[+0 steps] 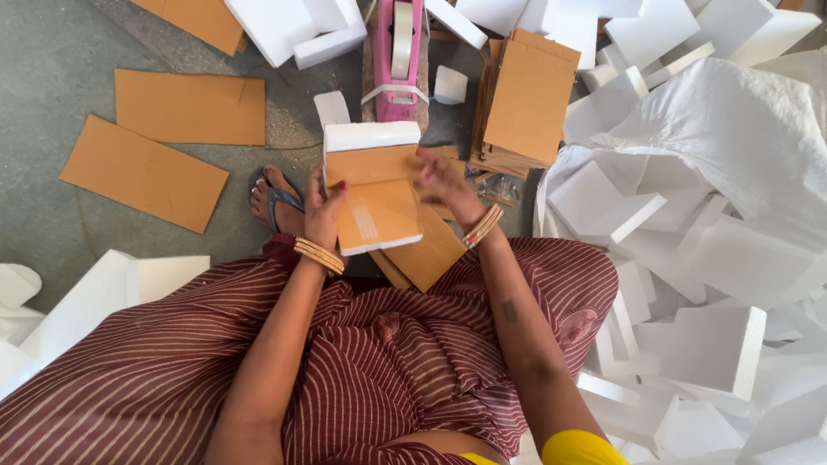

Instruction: The person sits on the floor and assembles small boxes by placing white foam inserts into brown cardboard pieces. They use a tape dispenser to secure the foam to the cardboard, then stack the completed boxes.

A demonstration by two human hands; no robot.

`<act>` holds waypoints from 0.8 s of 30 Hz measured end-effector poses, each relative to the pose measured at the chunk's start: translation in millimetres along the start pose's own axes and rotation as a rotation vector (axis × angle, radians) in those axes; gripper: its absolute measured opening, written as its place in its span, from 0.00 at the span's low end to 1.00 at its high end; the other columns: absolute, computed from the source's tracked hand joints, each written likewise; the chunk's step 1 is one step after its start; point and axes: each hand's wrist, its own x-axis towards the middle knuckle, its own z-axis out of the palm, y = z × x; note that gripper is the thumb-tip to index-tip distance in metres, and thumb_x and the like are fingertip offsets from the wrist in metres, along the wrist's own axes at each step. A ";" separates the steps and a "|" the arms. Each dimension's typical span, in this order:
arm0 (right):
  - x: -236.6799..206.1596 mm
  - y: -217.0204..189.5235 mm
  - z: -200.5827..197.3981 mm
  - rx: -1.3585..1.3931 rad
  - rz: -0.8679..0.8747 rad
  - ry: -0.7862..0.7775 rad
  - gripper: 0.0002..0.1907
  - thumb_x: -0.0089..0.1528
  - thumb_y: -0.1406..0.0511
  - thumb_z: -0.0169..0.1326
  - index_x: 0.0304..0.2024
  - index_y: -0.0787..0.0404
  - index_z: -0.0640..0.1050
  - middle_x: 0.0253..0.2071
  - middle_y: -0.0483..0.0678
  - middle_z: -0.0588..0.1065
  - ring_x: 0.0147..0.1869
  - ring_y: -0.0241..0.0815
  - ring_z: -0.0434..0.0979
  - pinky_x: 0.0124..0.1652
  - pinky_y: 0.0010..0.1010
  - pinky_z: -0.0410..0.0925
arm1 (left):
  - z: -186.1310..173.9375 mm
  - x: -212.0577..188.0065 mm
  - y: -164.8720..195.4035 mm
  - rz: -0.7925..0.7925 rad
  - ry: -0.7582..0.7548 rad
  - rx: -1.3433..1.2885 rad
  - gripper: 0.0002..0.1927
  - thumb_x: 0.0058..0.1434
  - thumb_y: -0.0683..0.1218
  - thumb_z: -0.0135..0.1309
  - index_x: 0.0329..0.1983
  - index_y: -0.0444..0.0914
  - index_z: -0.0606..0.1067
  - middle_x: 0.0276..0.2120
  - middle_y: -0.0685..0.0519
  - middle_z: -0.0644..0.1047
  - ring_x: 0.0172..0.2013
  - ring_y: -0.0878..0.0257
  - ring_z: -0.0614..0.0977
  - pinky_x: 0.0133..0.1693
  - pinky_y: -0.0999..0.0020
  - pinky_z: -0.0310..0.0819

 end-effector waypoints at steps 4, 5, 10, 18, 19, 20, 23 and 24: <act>-29.2 -4.5 24.7 -0.198 0.422 0.015 0.47 0.59 0.50 0.58 0.75 0.57 0.55 0.48 0.55 0.80 0.39 0.43 0.74 0.35 0.36 0.68 | -4.9 -5.3 -14.0 -0.071 -0.070 -0.103 0.27 0.67 0.48 0.57 0.66 0.36 0.64 0.54 0.49 0.73 0.53 0.60 0.75 0.55 0.66 0.71; -37.6 -7.5 30.3 -0.130 0.428 0.037 0.48 0.58 0.51 0.60 0.75 0.57 0.54 0.47 0.55 0.80 0.37 0.44 0.76 0.35 0.36 0.70 | -10.3 -6.4 -16.8 -0.111 -0.077 -0.051 0.27 0.66 0.48 0.57 0.66 0.36 0.65 0.54 0.49 0.73 0.53 0.60 0.76 0.54 0.66 0.71; -80.6 -8.8 14.2 -0.280 0.274 0.096 0.45 0.61 0.57 0.59 0.76 0.58 0.54 0.45 0.61 0.78 0.40 0.49 0.78 0.39 0.42 0.72 | -42.0 -3.4 -30.1 -0.259 -0.390 0.347 0.28 0.59 0.47 0.61 0.61 0.29 0.71 0.54 0.43 0.77 0.53 0.55 0.78 0.54 0.64 0.74; -126.8 -51.0 -33.7 -0.884 0.364 -0.118 0.38 0.62 0.58 0.56 0.74 0.50 0.60 0.47 0.56 0.80 0.52 0.52 0.82 0.54 0.42 0.73 | -38.6 0.9 -32.5 -0.241 -0.529 0.778 0.28 0.60 0.35 0.52 0.65 0.41 0.69 0.55 0.46 0.78 0.54 0.59 0.81 0.53 0.64 0.75; -120.9 -84.0 -44.3 -0.962 0.203 -0.150 0.34 0.63 0.58 0.60 0.70 0.51 0.65 0.54 0.57 0.78 0.57 0.54 0.78 0.56 0.44 0.70 | -36.4 1.2 -30.7 -0.290 -0.482 0.832 0.25 0.63 0.37 0.55 0.64 0.42 0.70 0.53 0.46 0.79 0.53 0.59 0.82 0.53 0.64 0.76; -115.1 -119.5 -65.8 -1.040 0.206 -0.171 0.32 0.63 0.58 0.60 0.68 0.52 0.65 0.54 0.56 0.78 0.56 0.53 0.78 0.55 0.43 0.70 | -34.8 1.2 -29.1 -0.277 -0.478 0.861 0.25 0.63 0.38 0.55 0.64 0.43 0.70 0.53 0.46 0.79 0.53 0.59 0.81 0.52 0.63 0.76; -114.1 -239.7 -207.3 -1.502 0.400 0.259 0.27 0.65 0.60 0.59 0.64 0.54 0.67 0.51 0.56 0.78 0.53 0.51 0.79 0.53 0.42 0.70 | -32.9 1.3 -26.9 -0.223 -0.472 0.913 0.24 0.62 0.39 0.56 0.63 0.44 0.71 0.52 0.47 0.80 0.53 0.57 0.81 0.52 0.62 0.76; -121.4 -273.9 -257.8 -1.665 0.395 0.562 0.25 0.65 0.61 0.59 0.63 0.55 0.68 0.50 0.56 0.78 0.52 0.51 0.79 0.52 0.41 0.71 | -33.8 -0.4 -27.2 -0.203 -0.472 0.901 0.24 0.62 0.40 0.57 0.63 0.43 0.71 0.53 0.47 0.79 0.52 0.56 0.82 0.51 0.62 0.76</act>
